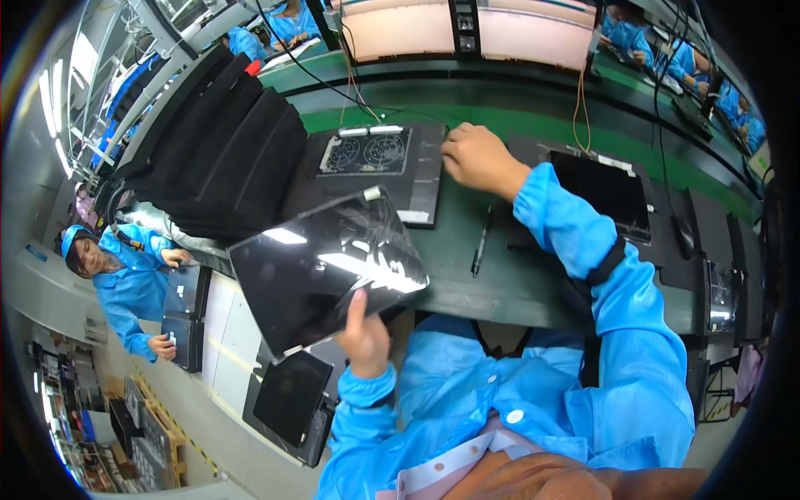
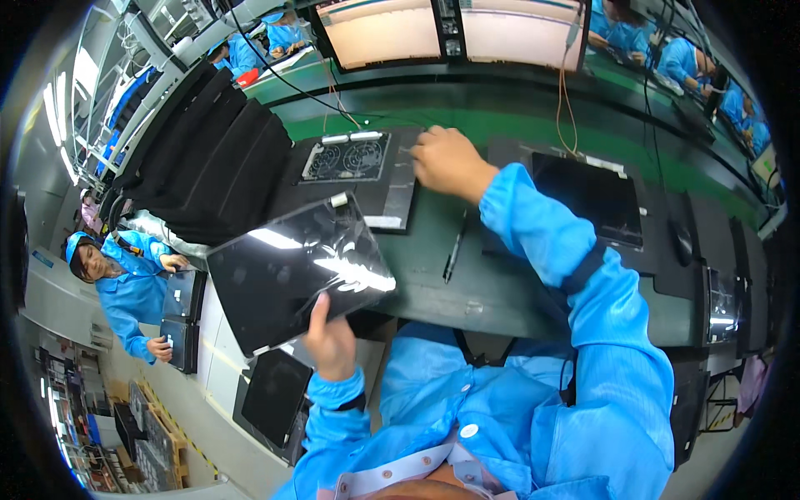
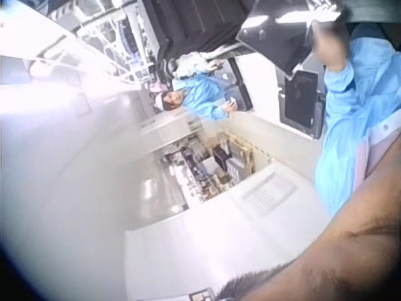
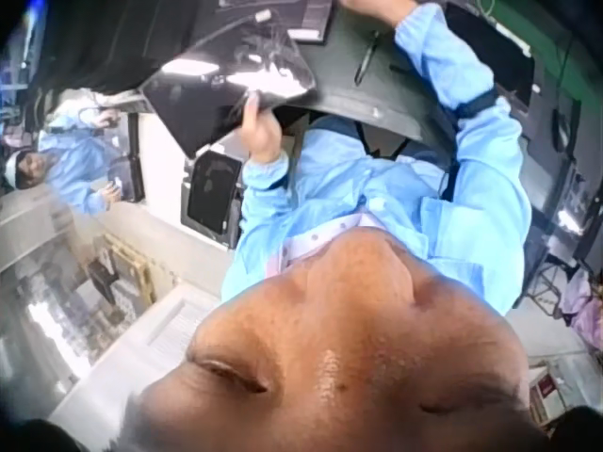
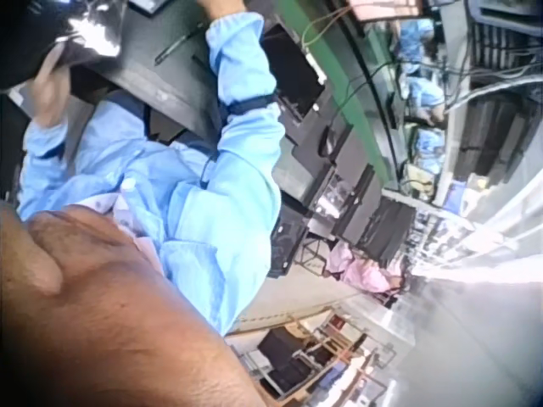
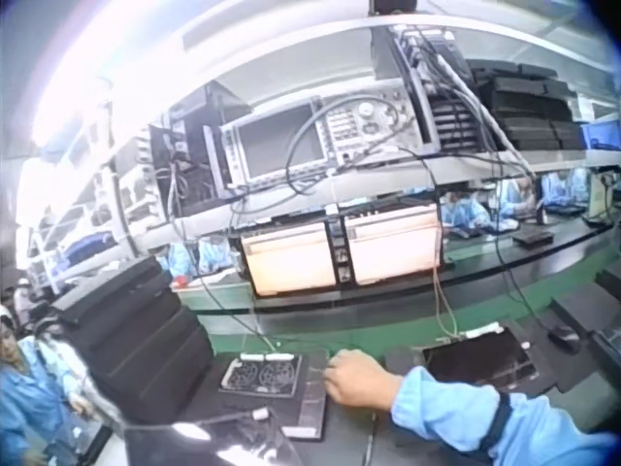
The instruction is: Testing and labeling electronic tablets at a production workstation.
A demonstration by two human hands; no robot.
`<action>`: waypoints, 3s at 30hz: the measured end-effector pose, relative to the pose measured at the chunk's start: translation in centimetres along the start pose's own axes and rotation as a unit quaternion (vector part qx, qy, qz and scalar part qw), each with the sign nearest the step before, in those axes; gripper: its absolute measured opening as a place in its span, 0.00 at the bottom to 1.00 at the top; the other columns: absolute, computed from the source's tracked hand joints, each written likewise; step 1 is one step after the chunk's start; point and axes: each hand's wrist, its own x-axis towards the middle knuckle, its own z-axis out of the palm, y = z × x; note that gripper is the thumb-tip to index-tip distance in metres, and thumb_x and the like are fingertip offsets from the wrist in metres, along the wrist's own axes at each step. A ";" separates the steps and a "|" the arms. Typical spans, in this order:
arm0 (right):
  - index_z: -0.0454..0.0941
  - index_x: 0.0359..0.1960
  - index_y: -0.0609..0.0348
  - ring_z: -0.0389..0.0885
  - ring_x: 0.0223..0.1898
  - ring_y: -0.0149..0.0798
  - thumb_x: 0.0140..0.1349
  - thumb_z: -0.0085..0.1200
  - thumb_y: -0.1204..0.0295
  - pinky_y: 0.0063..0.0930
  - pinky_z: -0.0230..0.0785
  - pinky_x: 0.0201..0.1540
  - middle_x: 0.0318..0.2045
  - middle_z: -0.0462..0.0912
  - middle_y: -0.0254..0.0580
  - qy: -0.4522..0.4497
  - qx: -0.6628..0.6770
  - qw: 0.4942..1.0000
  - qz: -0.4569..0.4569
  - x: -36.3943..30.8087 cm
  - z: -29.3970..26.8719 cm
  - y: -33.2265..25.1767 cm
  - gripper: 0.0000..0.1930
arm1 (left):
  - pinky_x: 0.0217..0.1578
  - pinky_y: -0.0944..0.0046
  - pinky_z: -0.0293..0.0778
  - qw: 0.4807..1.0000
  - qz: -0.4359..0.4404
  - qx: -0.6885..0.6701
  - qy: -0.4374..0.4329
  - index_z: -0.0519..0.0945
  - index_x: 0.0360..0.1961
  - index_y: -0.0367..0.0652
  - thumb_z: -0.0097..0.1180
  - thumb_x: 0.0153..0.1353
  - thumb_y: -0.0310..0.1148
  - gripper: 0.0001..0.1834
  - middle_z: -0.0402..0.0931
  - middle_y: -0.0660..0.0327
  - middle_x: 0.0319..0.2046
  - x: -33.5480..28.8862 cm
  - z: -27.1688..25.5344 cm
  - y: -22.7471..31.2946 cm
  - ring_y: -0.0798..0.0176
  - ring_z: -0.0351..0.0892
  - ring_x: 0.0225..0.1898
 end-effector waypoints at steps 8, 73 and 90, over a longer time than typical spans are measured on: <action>0.83 0.52 0.53 0.74 0.60 0.47 0.62 0.60 0.63 0.50 0.58 0.69 0.44 0.84 0.43 -0.181 -0.055 0.982 0.011 1.7 6.4 4.2 0.17 | 0.69 0.46 0.61 0.971 -0.146 -0.190 0.018 0.74 0.63 0.36 0.53 0.63 0.24 0.25 0.75 0.52 0.62 1.1 -6.6 3.4 0.48 0.72 0.65; 0.80 0.53 0.61 0.78 0.55 0.51 0.63 0.62 0.65 0.42 0.75 0.55 0.52 0.80 0.49 0.084 0.047 0.994 -0.055 0.8 6.2 -8.1 0.19 | 0.66 0.58 0.65 0.916 0.100 0.387 -0.042 0.73 0.62 0.33 0.58 0.66 0.27 0.24 0.69 0.49 0.66 10.1 -4.4 -0.6 0.53 0.69 0.67; 0.76 0.37 0.61 0.77 0.42 0.54 0.48 0.58 0.80 0.42 0.71 0.46 0.35 0.75 0.48 -0.241 -0.030 0.953 -0.180 -6.9 -4.2 -7.3 0.13 | 0.70 0.24 0.31 0.485 -0.061 0.872 0.018 0.61 0.74 0.39 0.70 0.46 0.67 0.62 0.46 0.41 0.77 -11.2 -23.3 14.1 0.41 0.38 0.79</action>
